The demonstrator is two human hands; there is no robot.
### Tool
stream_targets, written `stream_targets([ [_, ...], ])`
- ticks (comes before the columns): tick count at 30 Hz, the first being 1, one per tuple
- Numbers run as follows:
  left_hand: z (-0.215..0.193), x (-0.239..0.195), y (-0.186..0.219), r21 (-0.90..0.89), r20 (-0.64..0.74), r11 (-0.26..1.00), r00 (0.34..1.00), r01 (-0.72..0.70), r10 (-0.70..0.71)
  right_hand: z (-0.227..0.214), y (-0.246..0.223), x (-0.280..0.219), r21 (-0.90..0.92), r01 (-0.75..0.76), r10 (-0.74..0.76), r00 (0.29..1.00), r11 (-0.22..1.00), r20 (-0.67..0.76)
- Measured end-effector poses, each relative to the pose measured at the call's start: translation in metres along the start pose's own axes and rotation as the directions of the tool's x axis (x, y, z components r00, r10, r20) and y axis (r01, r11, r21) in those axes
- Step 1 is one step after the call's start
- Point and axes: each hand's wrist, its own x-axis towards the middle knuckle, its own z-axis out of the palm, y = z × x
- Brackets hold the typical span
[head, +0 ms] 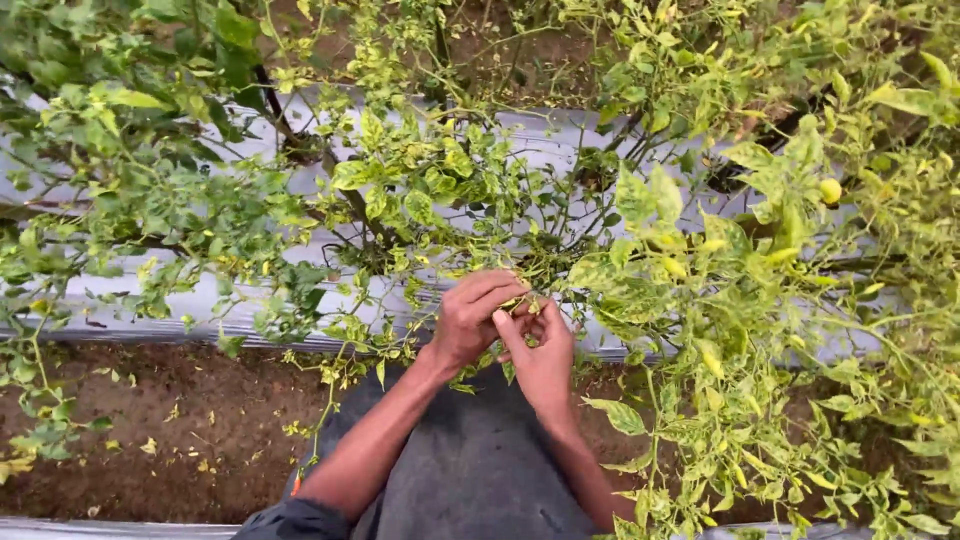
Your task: Picking ripe chilies from plants in a field by hand
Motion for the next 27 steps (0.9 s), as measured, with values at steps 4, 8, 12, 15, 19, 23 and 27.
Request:
stream_targets([
  [4, 0.0, 0.001, -0.005, -0.029, 0.028, 0.999, 0.999, -0.022, 0.023, -0.01, 0.008, -0.003, -0.034, 0.001, -0.001, 1.0, 0.999, 0.004],
  [8, -0.001, -0.004, -0.006, 0.003, 0.024, 0.998, 0.998, -0.065, 0.065, -0.018, 0.01, -0.005, -0.11, 0.049, -0.048, 0.999, 0.993, 0.011],
  [12, -0.007, -0.003, 0.002, 0.068, 0.018, 0.993, 0.995, -0.097, 0.096, -0.026, 0.013, -0.001, -0.155, 0.118, -0.116, 0.993, 0.981, 0.026],
  [15, -0.002, -0.014, -0.007, 0.065, 0.008, 0.994, 0.997, -0.083, 0.083, -0.031, 0.026, -0.002, -0.15, 0.091, -0.085, 0.995, 0.985, 0.045],
  [19, -0.008, -0.007, 0.003, 0.084, -0.006, 0.993, 0.997, -0.081, 0.082, -0.029, 0.01, -0.002, -0.251, 0.155, -0.152, 0.988, 0.955, 0.032],
  [23, -0.012, -0.007, 0.007, 0.107, 0.002, 0.991, 0.997, -0.075, 0.076, -0.029, 0.014, 0.004, -0.491, 0.214, -0.241, 0.971, 0.845, 0.01],
  [27, -0.016, -0.005, 0.008, 0.078, 0.009, 0.997, 1.0, -0.028, 0.028, -0.023, -0.004, 0.01, -0.509, 0.283, -0.316, 0.949, 0.813, 0.024],
])
